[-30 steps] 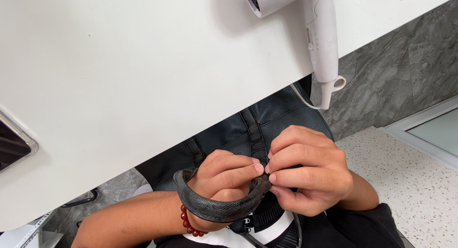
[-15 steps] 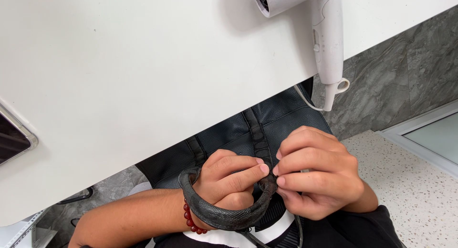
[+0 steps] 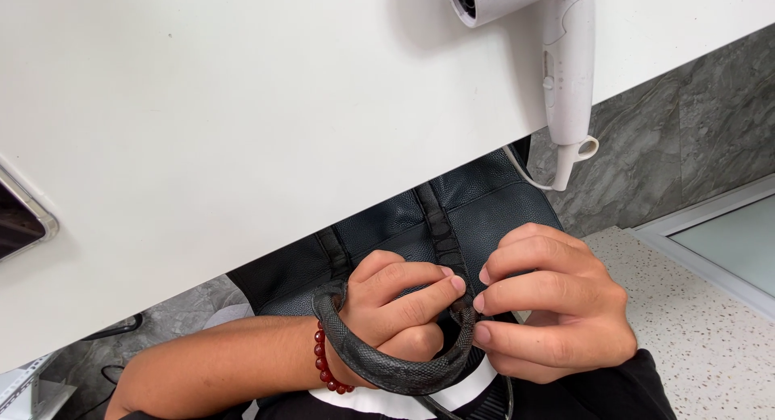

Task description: Applying dye to the handles of a leather bag and using a hair dryer to set it.

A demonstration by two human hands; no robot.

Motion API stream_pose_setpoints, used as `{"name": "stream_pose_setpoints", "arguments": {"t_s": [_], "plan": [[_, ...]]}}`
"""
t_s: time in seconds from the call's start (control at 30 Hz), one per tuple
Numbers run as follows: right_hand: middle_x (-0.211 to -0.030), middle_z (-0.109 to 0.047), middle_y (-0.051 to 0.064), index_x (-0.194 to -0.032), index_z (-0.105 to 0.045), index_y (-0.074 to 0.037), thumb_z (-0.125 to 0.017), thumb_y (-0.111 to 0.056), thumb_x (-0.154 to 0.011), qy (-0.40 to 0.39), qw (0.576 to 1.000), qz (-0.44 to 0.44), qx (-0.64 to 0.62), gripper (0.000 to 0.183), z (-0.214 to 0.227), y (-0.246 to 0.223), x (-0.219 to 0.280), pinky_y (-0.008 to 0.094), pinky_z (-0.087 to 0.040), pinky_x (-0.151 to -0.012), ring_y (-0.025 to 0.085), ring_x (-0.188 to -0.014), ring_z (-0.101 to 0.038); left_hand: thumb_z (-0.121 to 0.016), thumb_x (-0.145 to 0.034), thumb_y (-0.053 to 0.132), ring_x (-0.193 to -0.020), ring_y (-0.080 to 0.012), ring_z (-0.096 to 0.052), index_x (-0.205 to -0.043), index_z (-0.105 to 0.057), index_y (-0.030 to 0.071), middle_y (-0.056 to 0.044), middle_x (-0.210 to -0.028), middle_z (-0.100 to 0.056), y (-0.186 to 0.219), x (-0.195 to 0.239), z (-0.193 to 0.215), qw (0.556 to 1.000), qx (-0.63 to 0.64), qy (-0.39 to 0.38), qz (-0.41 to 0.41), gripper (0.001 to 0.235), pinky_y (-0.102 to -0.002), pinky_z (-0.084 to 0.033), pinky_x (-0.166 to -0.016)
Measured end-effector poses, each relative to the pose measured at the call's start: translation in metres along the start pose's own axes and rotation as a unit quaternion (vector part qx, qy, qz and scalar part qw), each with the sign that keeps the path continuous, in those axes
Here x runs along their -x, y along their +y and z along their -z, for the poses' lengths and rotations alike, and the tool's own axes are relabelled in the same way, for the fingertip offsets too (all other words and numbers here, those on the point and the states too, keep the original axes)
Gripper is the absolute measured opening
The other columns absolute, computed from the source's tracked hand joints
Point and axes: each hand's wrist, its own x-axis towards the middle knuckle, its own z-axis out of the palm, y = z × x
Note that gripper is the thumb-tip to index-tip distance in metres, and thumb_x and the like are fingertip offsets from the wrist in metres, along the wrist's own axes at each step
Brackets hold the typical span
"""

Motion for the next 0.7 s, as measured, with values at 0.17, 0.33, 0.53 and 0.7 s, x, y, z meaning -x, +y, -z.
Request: {"name": "stream_pose_setpoints", "arguments": {"t_s": [0.17, 0.33, 0.53, 0.7], "plan": [[-0.081, -0.067, 0.01, -0.083, -0.07, -0.005, -0.081, -0.008, -0.064, 0.002, 1.0, 0.005, 0.006, 0.023, -0.001, 0.001, 0.0, 0.036, -0.049, -0.053, 0.024, -0.072, -0.066, -0.073, -0.086, 0.016, -0.11, -0.0294, -0.07, -0.089, -0.052, 0.009, -0.018, -0.123, -0.07, 0.001, 0.0, 0.002, 1.0, -0.008, -0.006, 0.001, 0.022, -0.04, -0.051, -0.081], [-0.081, -0.067, 0.01, -0.083, -0.07, -0.006, -0.081, -0.008, -0.064, 0.005, 1.0, 0.004, 0.006, 0.022, -0.002, 0.0, 0.001, 0.035, -0.049, -0.053, 0.024, -0.072, -0.067, -0.073, -0.087, 0.015, -0.11, -0.0293, -0.07, -0.09, -0.051, 0.009, -0.018, -0.124, -0.069, 0.0, 0.001, 0.002, 1.0, -0.007, -0.005, -0.005, 0.022, -0.04, -0.052, -0.081], [-0.083, -0.067, 0.01, -0.087, -0.07, -0.005, -0.082, -0.007, -0.066, -0.007, 1.0, -0.008, 0.009, 0.025, 0.003, -0.001, -0.003, 0.036, -0.051, -0.056, 0.024, -0.073, -0.068, -0.073, -0.083, 0.019, -0.107, -0.0304, -0.069, -0.09, -0.056, 0.007, -0.02, -0.121, -0.069, 0.002, -0.005, 0.006, 1.0, 0.019, -0.017, -0.001, 0.022, -0.041, -0.05, -0.077], [-0.09, -0.067, 0.015, -0.102, -0.062, 0.003, -0.071, -0.004, -0.073, -0.015, 0.985, -0.16, -0.065, 0.031, 0.003, 0.003, -0.006, 0.039, -0.059, -0.072, 0.029, -0.08, -0.069, -0.072, -0.077, -0.007, -0.1, -0.0271, -0.074, -0.085, -0.058, 0.004, -0.017, -0.113, -0.071, 0.017, -0.012, -0.003, 0.995, -0.004, 0.051, 0.088, 0.019, -0.038, -0.056, -0.078]]}}
